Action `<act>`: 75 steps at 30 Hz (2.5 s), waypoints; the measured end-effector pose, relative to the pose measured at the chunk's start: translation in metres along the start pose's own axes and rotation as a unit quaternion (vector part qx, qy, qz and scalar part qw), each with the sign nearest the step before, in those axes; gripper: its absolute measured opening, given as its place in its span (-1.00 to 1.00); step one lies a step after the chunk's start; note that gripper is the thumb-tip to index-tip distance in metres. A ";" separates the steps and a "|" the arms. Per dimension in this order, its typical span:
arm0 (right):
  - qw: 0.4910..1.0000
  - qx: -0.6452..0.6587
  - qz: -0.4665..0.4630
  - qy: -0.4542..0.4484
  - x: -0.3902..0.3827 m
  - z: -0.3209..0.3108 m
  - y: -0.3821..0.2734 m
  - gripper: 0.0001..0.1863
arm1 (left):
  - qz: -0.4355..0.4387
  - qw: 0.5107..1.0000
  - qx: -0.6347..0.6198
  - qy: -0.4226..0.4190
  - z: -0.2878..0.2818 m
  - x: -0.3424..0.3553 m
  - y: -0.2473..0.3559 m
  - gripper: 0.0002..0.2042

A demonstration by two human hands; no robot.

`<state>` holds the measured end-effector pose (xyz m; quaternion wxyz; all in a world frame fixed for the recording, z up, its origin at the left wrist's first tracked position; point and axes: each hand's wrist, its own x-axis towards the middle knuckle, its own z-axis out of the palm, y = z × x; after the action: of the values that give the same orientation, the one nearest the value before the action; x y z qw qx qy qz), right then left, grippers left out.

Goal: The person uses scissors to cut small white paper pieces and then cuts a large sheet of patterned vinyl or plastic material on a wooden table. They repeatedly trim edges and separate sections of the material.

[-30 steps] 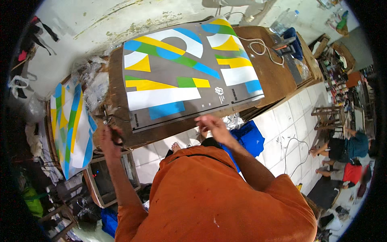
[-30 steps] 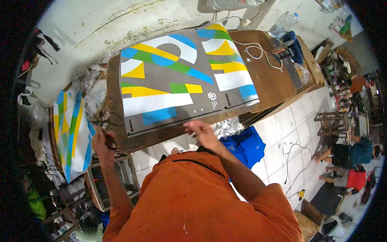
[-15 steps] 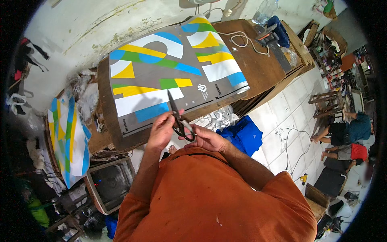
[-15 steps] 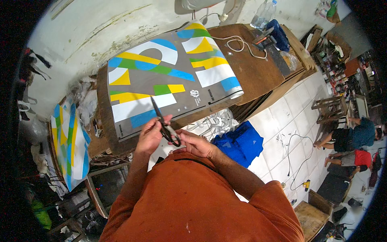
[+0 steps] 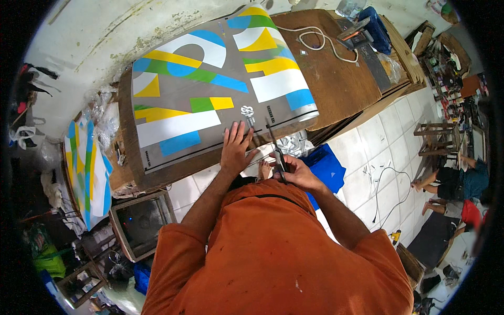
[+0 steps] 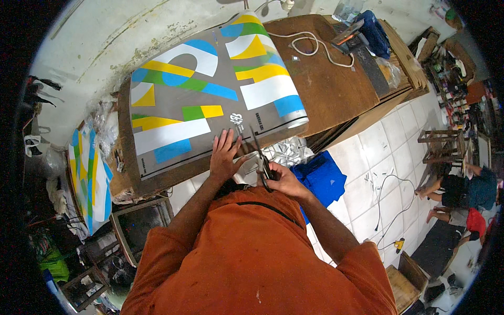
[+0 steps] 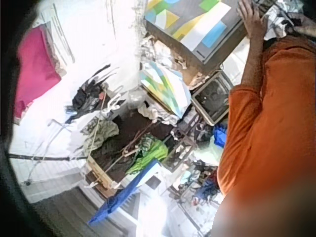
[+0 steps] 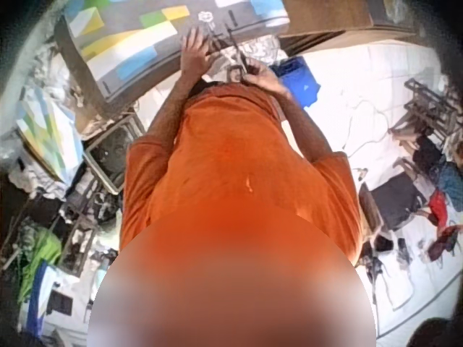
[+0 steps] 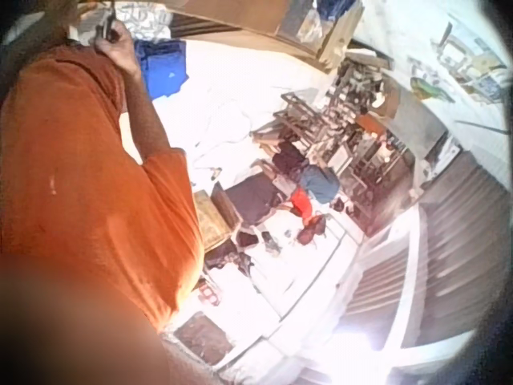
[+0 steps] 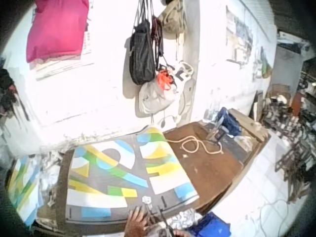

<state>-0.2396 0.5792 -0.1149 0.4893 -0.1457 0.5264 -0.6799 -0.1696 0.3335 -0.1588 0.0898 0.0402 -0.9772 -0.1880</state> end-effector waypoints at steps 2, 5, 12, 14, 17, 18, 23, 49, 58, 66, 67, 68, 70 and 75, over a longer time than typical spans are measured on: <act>0.998 -0.020 -0.058 -0.021 0.000 -0.006 0.000 -0.61 | -0.007 0.999 0.035 -0.014 0.004 -0.001 -0.001 -0.34; 0.991 -0.095 0.031 0.091 0.005 -0.014 0.002 -0.52 | -0.013 0.997 0.071 0.002 0.010 -0.005 0.002 -0.36; 0.958 -0.172 0.220 0.066 -0.002 -0.025 0.004 -0.07 | -0.012 0.997 0.056 0.054 0.008 -0.007 0.003 -0.46; 0.952 -0.174 0.252 0.024 -0.005 -0.025 0.003 -0.01 | -0.016 0.997 0.053 0.046 0.006 -0.007 0.004 -0.49; 0.952 -0.174 0.246 0.049 -0.005 -0.022 0.004 -0.09 | -0.017 0.999 0.032 0.039 0.006 -0.004 0.005 -0.54; 0.954 -0.151 0.253 0.047 -0.003 -0.021 0.004 -0.08 | -0.010 0.998 0.008 0.054 0.007 -0.002 0.005 -0.55; 0.963 -0.130 0.235 0.028 0.006 -0.017 0.007 -0.09 | 0.022 0.993 -0.079 0.081 0.014 0.009 0.000 -0.58; 0.932 -0.162 0.280 0.165 0.055 0.015 -0.017 0.06 | 0.115 0.985 0.068 0.108 0.003 0.044 0.013 -0.89; 0.947 -0.114 0.244 0.177 0.097 0.020 -0.036 -0.09 | 0.135 0.983 -0.031 0.118 -0.013 0.051 0.004 -0.83; 0.942 -0.084 0.275 0.175 0.141 0.021 -0.075 -0.19 | 0.122 0.981 -0.074 0.135 -0.038 0.061 0.003 -0.79; 0.944 -0.081 0.271 0.172 0.147 0.020 -0.076 -0.19 | 0.117 0.982 -0.076 0.131 -0.042 0.062 0.002 -0.78; 0.946 -0.078 0.269 0.164 0.153 0.018 -0.079 -0.19 | 0.116 0.981 -0.084 0.130 -0.046 0.064 0.000 -0.78; 0.941 -0.083 0.284 0.167 0.166 0.016 -0.081 -0.19 | 0.110 0.980 -0.108 0.126 -0.053 0.066 -0.003 -0.77; 0.940 -0.035 0.290 0.175 0.200 0.023 -0.099 -0.21 | 0.117 0.973 -0.146 0.138 -0.069 0.076 -0.008 -0.79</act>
<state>-0.3695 0.3986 -0.0838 0.5600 0.1178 0.6470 -0.5039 -0.2303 0.2928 -0.0871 0.2497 -0.0620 -0.9154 -0.3095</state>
